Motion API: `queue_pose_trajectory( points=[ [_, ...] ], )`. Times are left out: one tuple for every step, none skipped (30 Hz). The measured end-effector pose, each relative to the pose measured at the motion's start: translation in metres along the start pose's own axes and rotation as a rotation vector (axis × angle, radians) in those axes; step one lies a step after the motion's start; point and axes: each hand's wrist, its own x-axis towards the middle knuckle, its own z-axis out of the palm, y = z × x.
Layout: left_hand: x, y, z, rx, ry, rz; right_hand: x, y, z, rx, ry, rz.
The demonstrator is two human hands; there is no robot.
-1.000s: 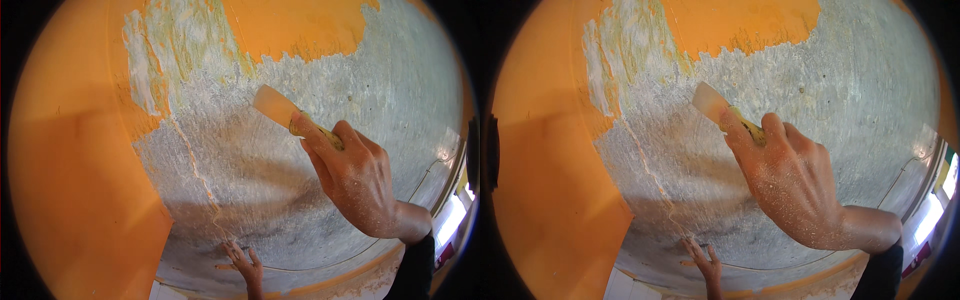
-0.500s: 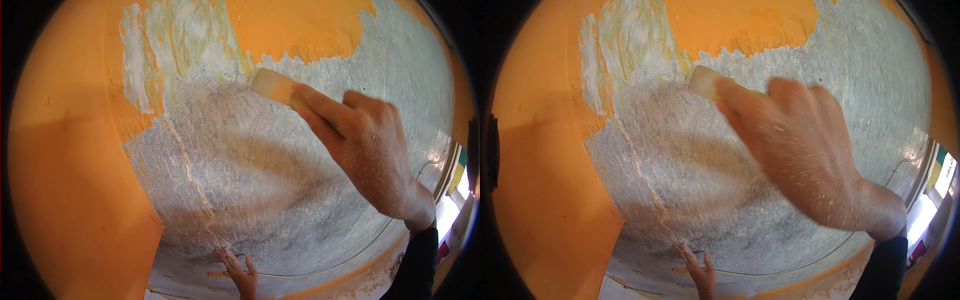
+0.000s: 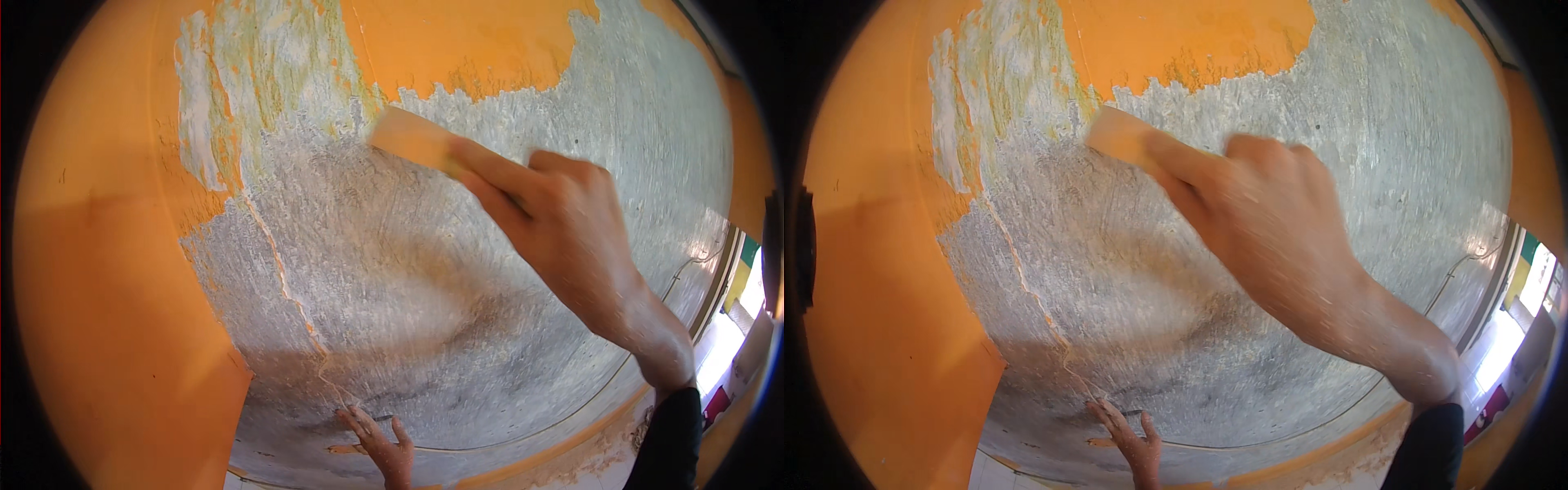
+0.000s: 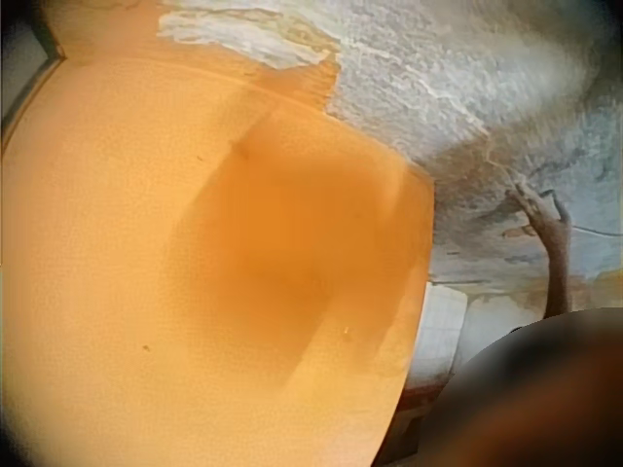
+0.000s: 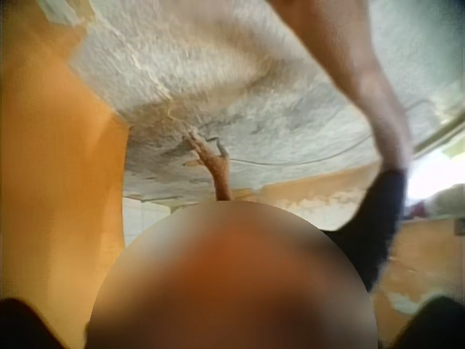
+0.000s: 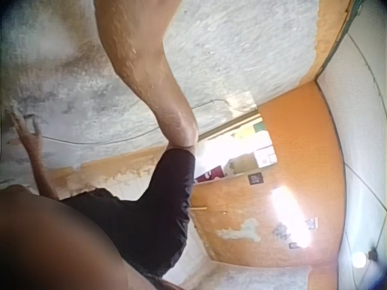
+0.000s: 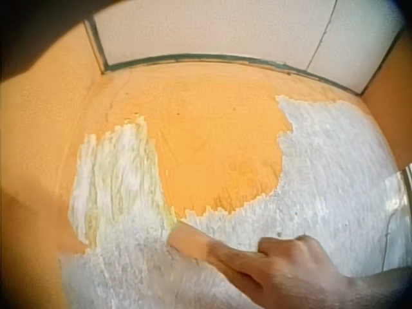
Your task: Scrape off old paint and peeling plaster layers from an indoor wall using a paint scraper.
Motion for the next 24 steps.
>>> queue_pose_trajectory(
  points=[
    [0.001,-0.002,-0.001,0.008,-0.019,-0.006,0.007,-0.001,0.005,0.028,0.032,-0.020],
    [-0.001,-0.004,-0.001,0.011,-0.022,-0.004,0.010,-0.007,0.006,0.029,0.030,-0.015],
    [-0.001,-0.006,0.001,0.034,-0.007,0.014,0.014,-0.013,0.005,-0.017,0.028,-0.041],
    [0.001,-0.008,-0.002,0.060,0.014,0.032,0.016,-0.018,0.005,-0.058,0.031,-0.068],
    [0.002,-0.008,-0.007,0.069,0.015,0.033,0.004,-0.020,-0.005,-0.055,-0.014,-0.014],
    [0.003,-0.008,-0.011,0.056,-0.022,0.020,0.000,-0.018,-0.005,-0.048,-0.013,-0.010],
    [0.001,-0.001,-0.012,0.038,-0.056,-0.001,-0.004,-0.013,-0.005,-0.030,-0.015,0.023],
    [0.000,0.001,-0.013,0.040,-0.050,-0.010,-0.008,-0.007,-0.004,-0.011,-0.017,0.055],
    [0.000,0.002,-0.014,-0.016,-0.062,-0.010,-0.011,-0.003,-0.003,0.007,-0.020,0.088],
    [0.001,0.004,-0.013,-0.072,-0.087,0.006,-0.005,0.000,-0.002,0.001,-0.020,0.097],
    [0.000,0.004,-0.012,-0.072,-0.095,0.014,0.010,-0.001,0.000,-0.003,-0.006,0.030],
    [-0.002,0.003,-0.007,0.011,-0.067,0.034,0.018,0.000,0.000,-0.010,0.008,-0.035],
    [-0.001,-0.001,-0.007,0.092,-0.030,0.055,0.013,-0.004,-0.007,-0.059,0.018,-0.115],
    [0.001,-0.008,-0.007,0.090,-0.035,0.077,0.005,-0.006,-0.006,-0.075,0.023,-0.100],
    [0.001,-0.014,-0.008,0.153,-0.089,-0.024,-0.003,-0.007,-0.003,-0.017,-0.030,0.007],
    [-0.001,-0.007,-0.005,0.208,-0.143,-0.132,-0.005,-0.004,-0.005,0.040,-0.085,0.104],
    [-0.001,-0.002,-0.005,0.147,-0.141,-0.156,-0.005,-0.002,-0.004,-0.015,-0.029,0.030],
    [-0.001,0.005,-0.003,0.135,-0.148,-0.139,-0.006,-0.002,-0.003,-0.035,-0.027,0.035],
    [-0.001,0.012,-0.001,0.164,-0.136,-0.124,-0.002,-0.008,-0.010,-0.079,-0.039,0.022],
    [-0.001,0.017,0.000,0.199,-0.115,-0.118,0.000,-0.011,-0.015,-0.110,-0.049,0.005],
    [0.000,0.017,0.004,0.241,-0.118,-0.132,-0.005,-0.005,-0.013,-0.095,-0.020,-0.009],
    [0.000,0.019,0.003,0.234,-0.132,-0.108,-0.014,0.002,-0.015,-0.119,-0.022,0.007],
    [0.001,0.019,0.000,0.234,-0.154,-0.167,-0.026,0.011,-0.018,-0.142,-0.045,0.043],
    [0.003,0.017,-0.004,0.233,-0.176,-0.225,-0.037,0.020,-0.022,-0.166,-0.068,0.079]
  ],
)
